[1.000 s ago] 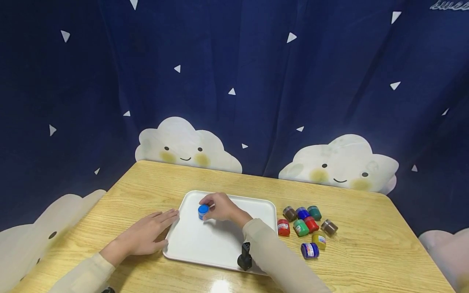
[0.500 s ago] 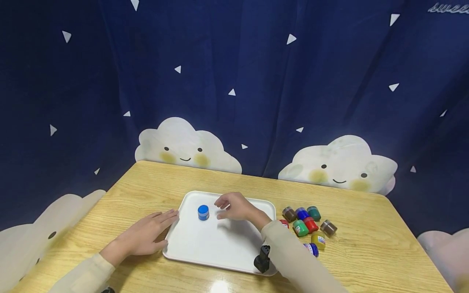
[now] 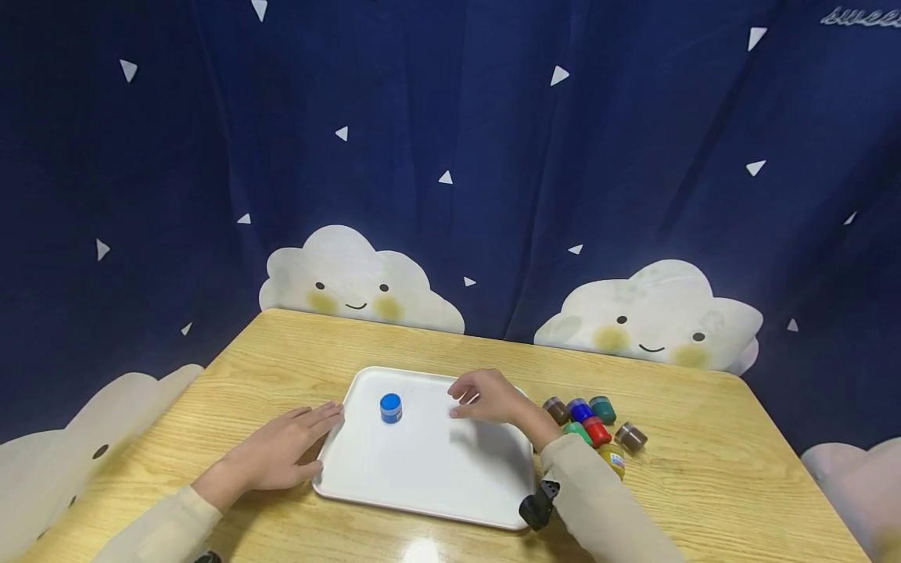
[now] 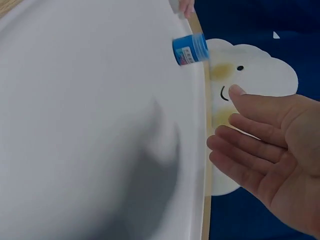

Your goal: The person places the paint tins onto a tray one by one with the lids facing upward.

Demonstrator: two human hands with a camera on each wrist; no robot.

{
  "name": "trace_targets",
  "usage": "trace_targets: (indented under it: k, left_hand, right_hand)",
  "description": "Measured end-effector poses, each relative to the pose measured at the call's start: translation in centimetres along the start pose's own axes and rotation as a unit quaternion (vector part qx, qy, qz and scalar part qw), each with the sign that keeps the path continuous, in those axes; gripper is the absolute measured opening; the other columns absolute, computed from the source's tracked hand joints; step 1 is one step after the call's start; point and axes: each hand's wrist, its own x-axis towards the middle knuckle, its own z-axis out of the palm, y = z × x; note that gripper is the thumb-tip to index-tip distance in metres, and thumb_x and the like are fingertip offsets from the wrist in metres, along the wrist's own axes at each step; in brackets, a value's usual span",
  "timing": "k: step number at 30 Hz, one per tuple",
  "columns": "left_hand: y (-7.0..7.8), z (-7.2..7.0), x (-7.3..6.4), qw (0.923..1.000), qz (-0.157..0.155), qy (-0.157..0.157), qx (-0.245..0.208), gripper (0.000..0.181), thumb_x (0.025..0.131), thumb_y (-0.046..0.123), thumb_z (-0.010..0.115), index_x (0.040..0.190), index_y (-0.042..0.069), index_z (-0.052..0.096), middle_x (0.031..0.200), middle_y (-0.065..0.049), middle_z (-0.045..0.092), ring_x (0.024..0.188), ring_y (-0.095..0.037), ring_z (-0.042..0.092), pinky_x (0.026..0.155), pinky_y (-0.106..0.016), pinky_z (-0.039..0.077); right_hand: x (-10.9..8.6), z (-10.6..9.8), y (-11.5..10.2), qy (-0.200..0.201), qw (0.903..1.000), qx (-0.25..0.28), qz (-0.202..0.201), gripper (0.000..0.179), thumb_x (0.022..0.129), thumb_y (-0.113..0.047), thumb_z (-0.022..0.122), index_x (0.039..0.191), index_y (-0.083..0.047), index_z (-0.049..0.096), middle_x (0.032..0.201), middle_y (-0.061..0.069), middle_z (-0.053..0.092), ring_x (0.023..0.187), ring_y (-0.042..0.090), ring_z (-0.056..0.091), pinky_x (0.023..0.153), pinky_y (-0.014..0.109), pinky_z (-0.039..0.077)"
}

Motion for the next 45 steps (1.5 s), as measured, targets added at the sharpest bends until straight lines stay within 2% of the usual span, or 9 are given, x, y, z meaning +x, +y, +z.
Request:
trace_targets:
  k: [8, 16, 23, 30, 35, 40, 45]
  left_hand:
    - [0.1, 0.0, 0.0, 1.0000, -0.001, 0.004, 0.002, 0.064, 0.084, 0.029, 0.059, 0.140, 0.000, 0.047, 0.147, -0.015, 0.047, 0.138, -0.029, 0.044, 0.111, -0.050, 0.039]
    - [0.0, 0.0, 0.0, 1.0000, 0.000, 0.004, 0.005, 0.064, 0.084, 0.029, 0.059, 0.140, 0.001, 0.047, 0.147, -0.015, 0.047, 0.138, -0.029, 0.044, 0.111, -0.049, 0.040]
    - [-0.1, 0.0, 0.1, 1.0000, 0.001, 0.004, 0.006, 0.064, 0.084, 0.028, 0.059, 0.140, 0.001, 0.047, 0.147, -0.015, 0.047, 0.138, -0.029, 0.045, 0.111, -0.050, 0.040]
    - [-0.1, 0.0, 0.0, 1.0000, -0.003, 0.000, 0.002, 0.064, 0.084, 0.028, 0.059, 0.140, 0.000, 0.047, 0.147, -0.016, 0.047, 0.138, -0.030, 0.045, 0.111, -0.050, 0.040]
    - [0.0, 0.1, 0.0, 1.0000, -0.004, -0.002, 0.000, 0.064, 0.084, 0.028, 0.059, 0.140, 0.000, 0.047, 0.147, -0.016, 0.047, 0.138, -0.030, 0.044, 0.111, -0.050, 0.039]
    - [0.0, 0.1, 0.0, 1.0000, -0.003, -0.002, -0.002, 0.064, 0.084, 0.028, 0.060, 0.140, 0.000, 0.047, 0.147, -0.015, 0.047, 0.139, -0.030, 0.044, 0.111, -0.050, 0.039]
    - [0.0, 0.0, 0.0, 1.0000, -0.001, 0.001, -0.003, 0.063, 0.084, 0.027, 0.060, 0.140, 0.000, 0.047, 0.147, -0.016, 0.047, 0.138, -0.030, 0.044, 0.111, -0.051, 0.040]
  right_hand:
    - [-2.3, -1.4, 0.5, 0.019, 0.9994, -0.017, 0.022, 0.032, 0.081, -0.013, 0.075, 0.105, 0.007, 0.067, 0.101, 0.024, 0.070, 0.089, 0.030, 0.071, 0.078, 0.035, 0.061]
    - [-4.5, -2.4, 1.0, 0.043, 0.9965, -0.057, 0.043, 0.032, 0.081, -0.014, 0.075, 0.103, 0.007, 0.068, 0.097, 0.021, 0.072, 0.082, 0.023, 0.071, 0.071, 0.027, 0.060]
    - [-6.5, -3.0, 1.2, 0.068, 0.9900, -0.091, 0.084, 0.032, 0.081, -0.018, 0.075, 0.103, 0.004, 0.069, 0.096, 0.017, 0.073, 0.079, 0.017, 0.069, 0.069, 0.025, 0.059]
    - [-8.0, -3.5, 1.0, 0.082, 0.9808, -0.123, 0.127, 0.030, 0.080, -0.020, 0.076, 0.101, 0.001, 0.070, 0.088, 0.007, 0.072, 0.075, 0.011, 0.064, 0.064, 0.022, 0.054]
    - [-9.0, -3.8, 1.0, 0.090, 0.9759, -0.140, 0.141, 0.031, 0.080, -0.023, 0.076, 0.101, 0.000, 0.070, 0.088, 0.006, 0.071, 0.076, 0.012, 0.064, 0.064, 0.024, 0.053]
    - [-9.8, -3.9, 1.3, 0.112, 0.9718, -0.145, 0.148, 0.027, 0.080, -0.022, 0.076, 0.097, -0.002, 0.071, 0.084, 0.002, 0.071, 0.073, 0.006, 0.061, 0.062, 0.020, 0.050]
    - [-10.3, -4.0, 1.4, 0.112, 0.9704, -0.149, 0.153, 0.024, 0.080, -0.022, 0.075, 0.095, -0.003, 0.072, 0.080, -0.001, 0.069, 0.069, 0.003, 0.055, 0.059, 0.019, 0.047]
